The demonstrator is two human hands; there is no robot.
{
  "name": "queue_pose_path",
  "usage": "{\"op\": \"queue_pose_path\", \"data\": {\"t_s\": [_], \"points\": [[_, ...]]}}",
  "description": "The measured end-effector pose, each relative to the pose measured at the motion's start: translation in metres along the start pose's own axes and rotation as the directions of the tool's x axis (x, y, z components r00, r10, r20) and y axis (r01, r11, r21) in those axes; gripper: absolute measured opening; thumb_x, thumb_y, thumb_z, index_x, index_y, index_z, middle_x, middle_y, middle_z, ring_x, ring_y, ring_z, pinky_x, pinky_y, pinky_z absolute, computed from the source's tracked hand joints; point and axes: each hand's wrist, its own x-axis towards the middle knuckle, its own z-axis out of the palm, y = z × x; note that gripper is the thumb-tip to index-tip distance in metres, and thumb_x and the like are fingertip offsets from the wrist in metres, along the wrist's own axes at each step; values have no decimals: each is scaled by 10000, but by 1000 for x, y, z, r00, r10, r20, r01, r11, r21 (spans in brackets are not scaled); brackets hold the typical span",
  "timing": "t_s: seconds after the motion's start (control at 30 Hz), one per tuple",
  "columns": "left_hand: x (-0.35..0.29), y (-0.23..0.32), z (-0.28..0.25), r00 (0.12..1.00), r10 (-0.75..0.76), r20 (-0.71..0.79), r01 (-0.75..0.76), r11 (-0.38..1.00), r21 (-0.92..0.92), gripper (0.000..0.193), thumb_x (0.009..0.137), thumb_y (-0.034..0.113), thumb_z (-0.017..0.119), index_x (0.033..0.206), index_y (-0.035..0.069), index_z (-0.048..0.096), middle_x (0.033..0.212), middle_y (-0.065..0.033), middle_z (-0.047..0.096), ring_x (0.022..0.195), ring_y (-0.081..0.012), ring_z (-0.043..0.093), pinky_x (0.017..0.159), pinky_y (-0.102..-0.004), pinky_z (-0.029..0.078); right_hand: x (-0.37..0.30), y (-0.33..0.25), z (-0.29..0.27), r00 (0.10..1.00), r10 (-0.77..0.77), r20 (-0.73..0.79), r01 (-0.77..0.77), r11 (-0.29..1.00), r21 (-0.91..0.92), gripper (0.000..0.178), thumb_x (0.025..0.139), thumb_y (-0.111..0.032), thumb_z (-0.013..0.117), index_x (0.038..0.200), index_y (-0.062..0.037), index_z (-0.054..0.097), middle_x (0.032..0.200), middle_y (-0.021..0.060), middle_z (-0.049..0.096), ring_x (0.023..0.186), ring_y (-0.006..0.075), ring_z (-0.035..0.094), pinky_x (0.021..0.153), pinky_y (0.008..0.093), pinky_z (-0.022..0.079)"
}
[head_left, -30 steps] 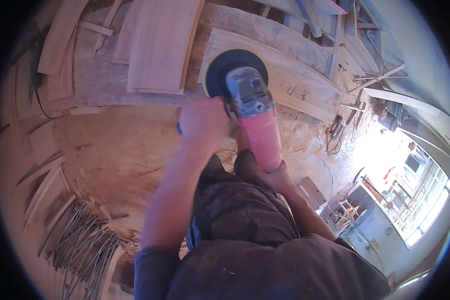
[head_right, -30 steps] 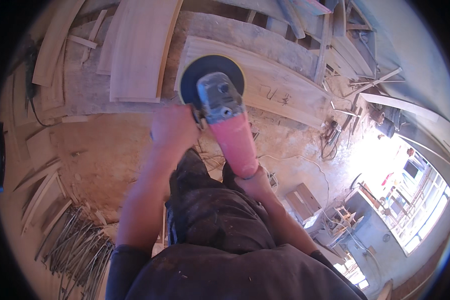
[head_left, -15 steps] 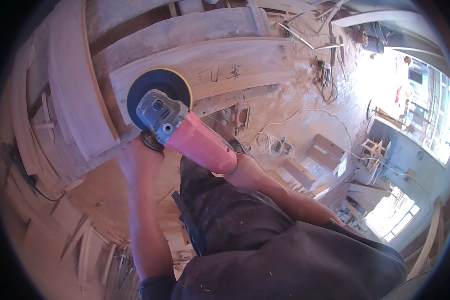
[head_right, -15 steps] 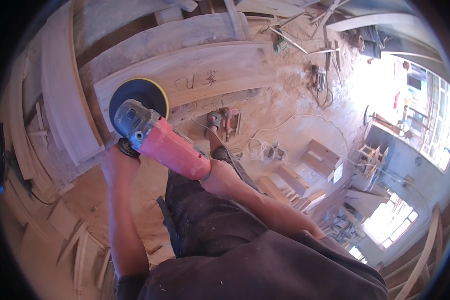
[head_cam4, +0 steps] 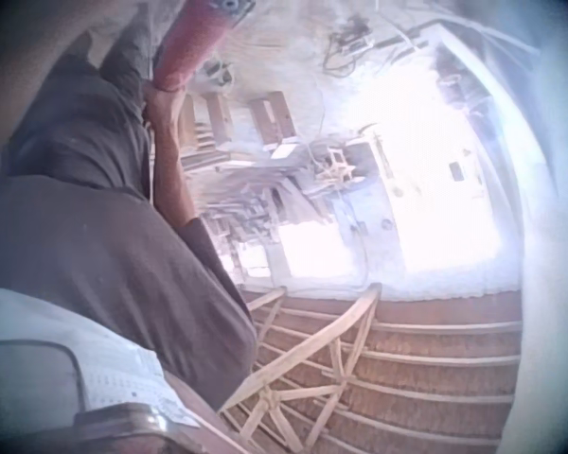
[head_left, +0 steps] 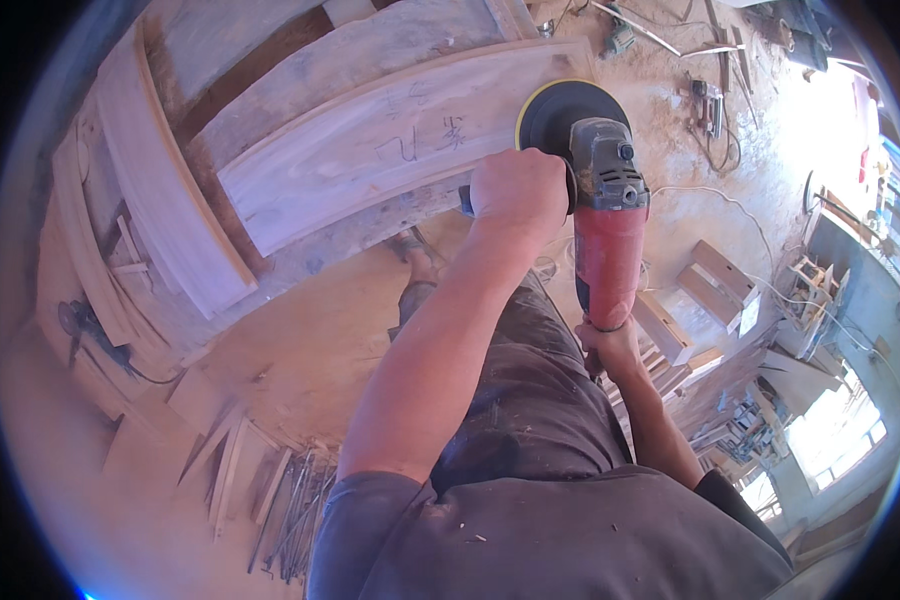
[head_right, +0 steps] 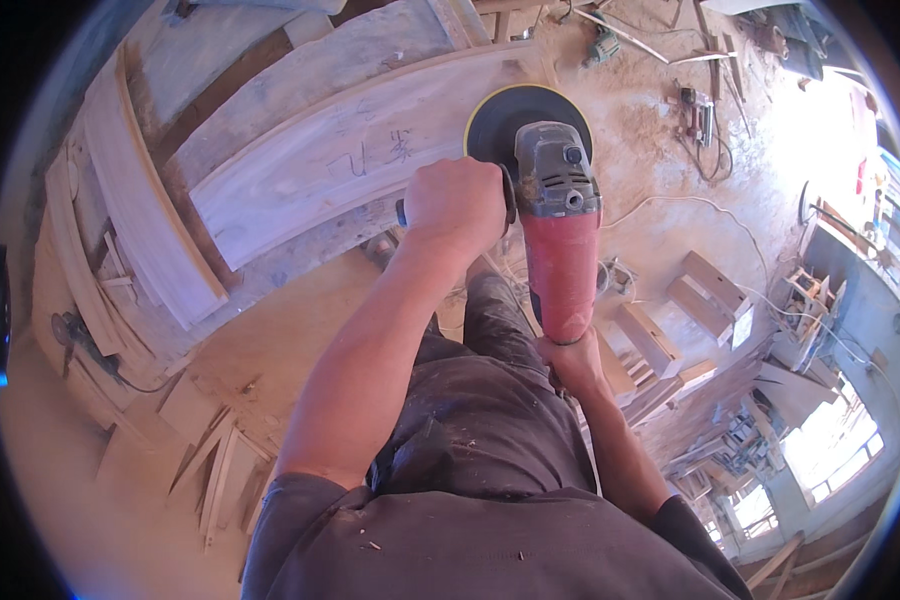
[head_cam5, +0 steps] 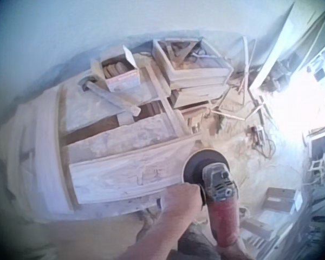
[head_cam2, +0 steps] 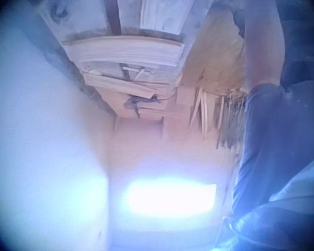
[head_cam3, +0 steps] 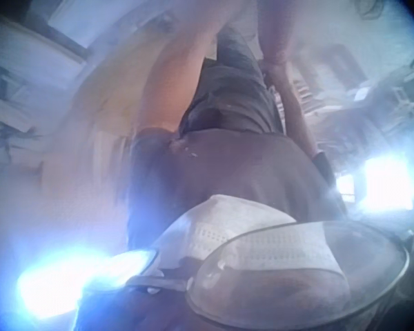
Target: The person sands wooden planks and a decorative carved panel using a handheld power sander, turning the pieces over and picking up different items to work on them.
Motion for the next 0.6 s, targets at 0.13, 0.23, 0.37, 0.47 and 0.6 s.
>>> {"op": "queue_pose_path", "data": {"t_s": [0.13,0.23,0.37,0.47,0.6], "points": [[-18,-12,-1,995,-91,33,90,995,34,246,770,212,728,972,81,774,936,-188,748,921,-369,731,819,-460,584,6,15,13,965,-261,-27,253,952,-170,241,780,-193,724,853,33,680,694,145,681,629,252,702,551,386,531],[-61,-56,15,930,-360,-71,363,931,40,368,709,243,801,1029,69,748,927,-212,739,947,-408,709,834,-478,575,-3,-17,35,955,-194,223,261,908,-329,291,806,-242,715,1029,-56,729,942,202,743,910,369,733,812,452,560],[-123,-128,40,793,-443,-417,374,896,-240,350,750,210,790,1065,67,739,1021,-207,745,973,-399,709,840,-485,555,-12,-64,63,897,-211,389,380,819,-430,380,797,-174,625,1133,2,624,962,281,708,942,439,697,849,509,558],[-131,-152,34,769,-617,-168,584,785,-208,347,733,137,792,1058,37,724,977,-222,742,974,-379,721,811,-446,555,-2,-64,74,877,-190,442,395,808,-437,382,784,-164,632,1132,-6,619,980,282,706,951,438,694,860,503,556],[-101,-122,31,866,-424,-266,412,905,-100,312,734,156,790,1023,53,736,972,-207,745,962,-394,716,840,-495,556,-1,-59,49,913,-185,363,327,864,-383,406,770,-164,625,1146,-11,632,1022,272,711,971,436,691,867,507,548]]}}
